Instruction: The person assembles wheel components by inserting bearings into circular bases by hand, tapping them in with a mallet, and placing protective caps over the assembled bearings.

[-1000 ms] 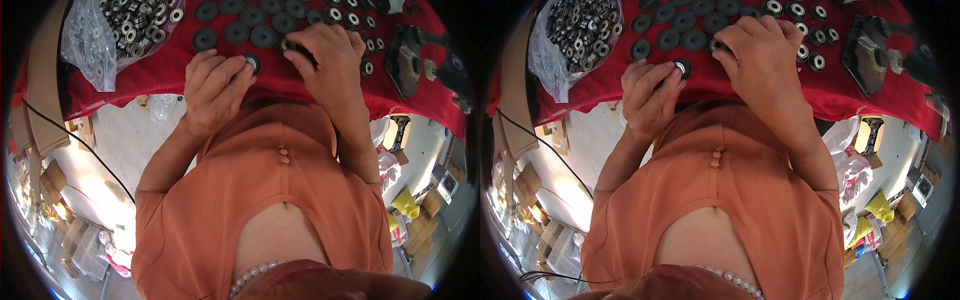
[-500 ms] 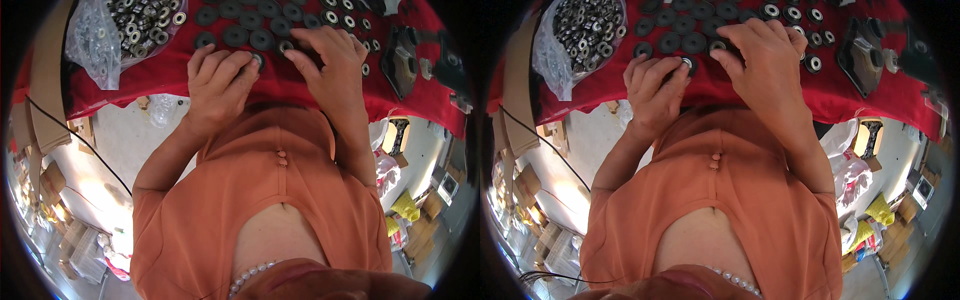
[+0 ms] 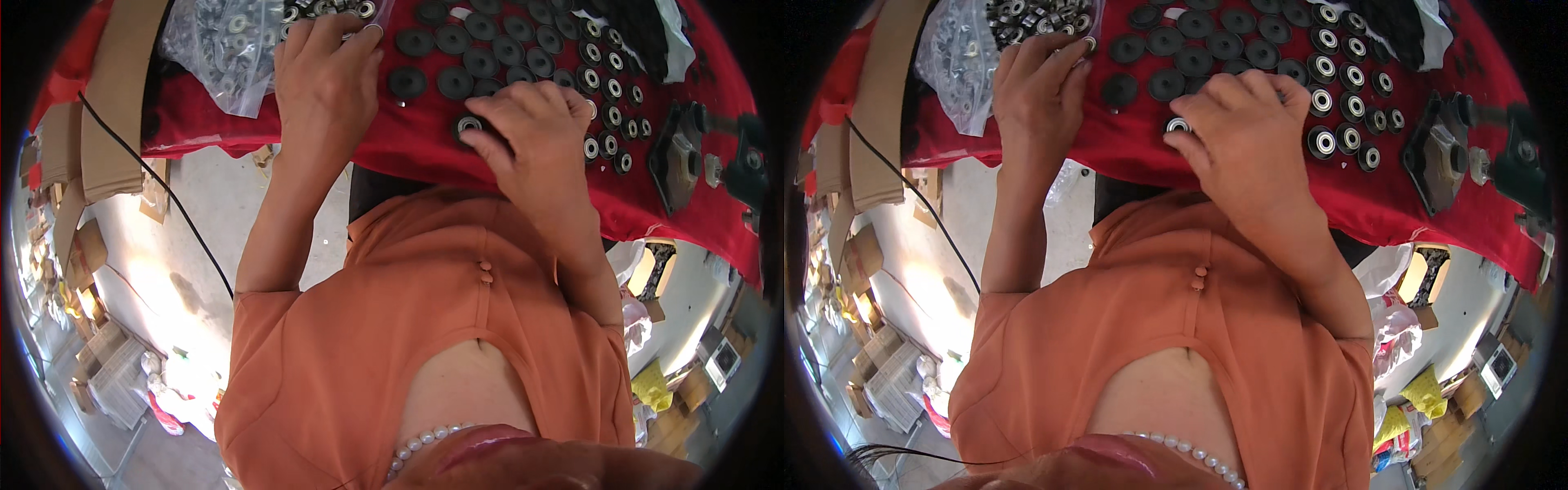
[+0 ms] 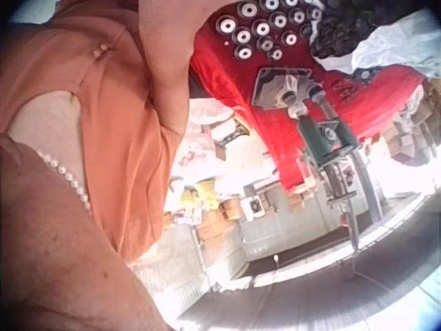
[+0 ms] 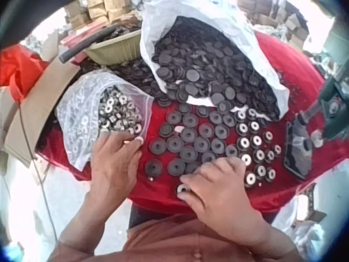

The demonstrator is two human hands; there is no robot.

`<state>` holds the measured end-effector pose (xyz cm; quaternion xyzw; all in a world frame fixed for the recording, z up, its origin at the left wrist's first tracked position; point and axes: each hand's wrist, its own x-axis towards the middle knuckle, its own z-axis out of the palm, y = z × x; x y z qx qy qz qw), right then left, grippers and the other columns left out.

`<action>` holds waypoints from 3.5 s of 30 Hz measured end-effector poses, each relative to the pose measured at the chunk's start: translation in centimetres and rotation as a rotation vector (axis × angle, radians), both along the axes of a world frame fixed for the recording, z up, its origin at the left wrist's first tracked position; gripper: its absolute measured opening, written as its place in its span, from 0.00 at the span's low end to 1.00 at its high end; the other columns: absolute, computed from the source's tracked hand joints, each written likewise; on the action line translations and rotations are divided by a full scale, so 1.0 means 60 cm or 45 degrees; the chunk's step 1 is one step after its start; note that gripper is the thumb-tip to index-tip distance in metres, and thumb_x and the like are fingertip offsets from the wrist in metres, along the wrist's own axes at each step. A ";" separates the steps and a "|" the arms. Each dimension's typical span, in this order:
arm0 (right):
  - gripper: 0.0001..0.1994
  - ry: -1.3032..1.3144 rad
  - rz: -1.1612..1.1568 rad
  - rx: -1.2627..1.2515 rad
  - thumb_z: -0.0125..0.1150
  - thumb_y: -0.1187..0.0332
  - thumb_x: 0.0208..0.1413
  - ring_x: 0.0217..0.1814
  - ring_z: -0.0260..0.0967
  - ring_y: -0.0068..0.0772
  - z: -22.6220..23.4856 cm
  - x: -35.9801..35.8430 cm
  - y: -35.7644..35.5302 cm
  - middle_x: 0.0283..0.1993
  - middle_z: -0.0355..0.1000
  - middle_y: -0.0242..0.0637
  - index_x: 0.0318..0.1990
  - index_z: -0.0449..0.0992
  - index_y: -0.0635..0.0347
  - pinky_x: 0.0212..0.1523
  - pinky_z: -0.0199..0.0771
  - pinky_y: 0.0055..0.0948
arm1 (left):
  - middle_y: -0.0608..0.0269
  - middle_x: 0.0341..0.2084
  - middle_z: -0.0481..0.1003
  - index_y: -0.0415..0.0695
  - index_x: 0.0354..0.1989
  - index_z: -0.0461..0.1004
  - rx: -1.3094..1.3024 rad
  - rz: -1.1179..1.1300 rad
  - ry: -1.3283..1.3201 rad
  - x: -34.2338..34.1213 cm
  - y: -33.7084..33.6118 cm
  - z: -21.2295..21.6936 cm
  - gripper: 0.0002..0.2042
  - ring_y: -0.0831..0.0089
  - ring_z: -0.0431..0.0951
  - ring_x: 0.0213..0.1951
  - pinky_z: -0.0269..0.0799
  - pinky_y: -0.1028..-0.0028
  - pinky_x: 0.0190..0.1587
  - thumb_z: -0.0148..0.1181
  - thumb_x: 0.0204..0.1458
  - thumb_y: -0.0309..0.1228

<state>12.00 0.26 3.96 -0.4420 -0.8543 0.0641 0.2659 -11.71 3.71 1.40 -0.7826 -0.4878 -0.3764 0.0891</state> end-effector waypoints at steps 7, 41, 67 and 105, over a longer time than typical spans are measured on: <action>0.14 -0.026 -0.044 -0.035 0.75 0.67 0.42 0.45 0.67 0.37 -0.011 -0.007 -0.014 0.36 0.71 0.30 0.39 0.82 0.55 0.56 0.58 0.44 | 0.63 0.37 0.77 0.44 0.39 0.82 -0.077 0.171 0.265 0.004 0.027 -0.008 0.11 0.59 0.76 0.41 0.69 0.61 0.43 0.71 0.48 0.30; 0.13 0.168 -0.133 0.107 0.72 0.65 0.48 0.40 0.68 0.33 -0.010 0.028 -0.010 0.35 0.73 0.29 0.42 0.83 0.53 0.52 0.57 0.39 | 0.64 0.36 0.77 0.44 0.40 0.82 -0.198 -0.083 -0.012 0.031 -0.037 -0.018 0.14 0.65 0.74 0.38 0.64 0.65 0.42 0.74 0.44 0.30; 0.13 -0.430 -0.054 -0.128 0.68 0.59 0.53 0.53 0.72 0.32 0.001 -0.208 0.182 0.46 0.79 0.29 0.43 0.83 0.54 0.61 0.57 0.43 | 0.59 0.45 0.71 0.43 0.52 0.78 -0.284 0.101 0.110 0.055 -0.087 -0.020 0.24 0.59 0.69 0.47 0.62 0.54 0.55 0.70 0.45 0.38; 0.29 -0.320 0.022 0.247 0.68 0.47 0.49 0.65 0.64 0.35 -0.021 -0.069 0.035 0.56 0.75 0.32 0.51 0.81 0.61 0.66 0.52 0.51 | 0.57 0.38 0.77 0.39 0.39 0.80 -0.089 0.066 -0.067 -0.013 -0.009 0.009 0.08 0.56 0.74 0.40 0.70 0.61 0.43 0.62 0.50 0.19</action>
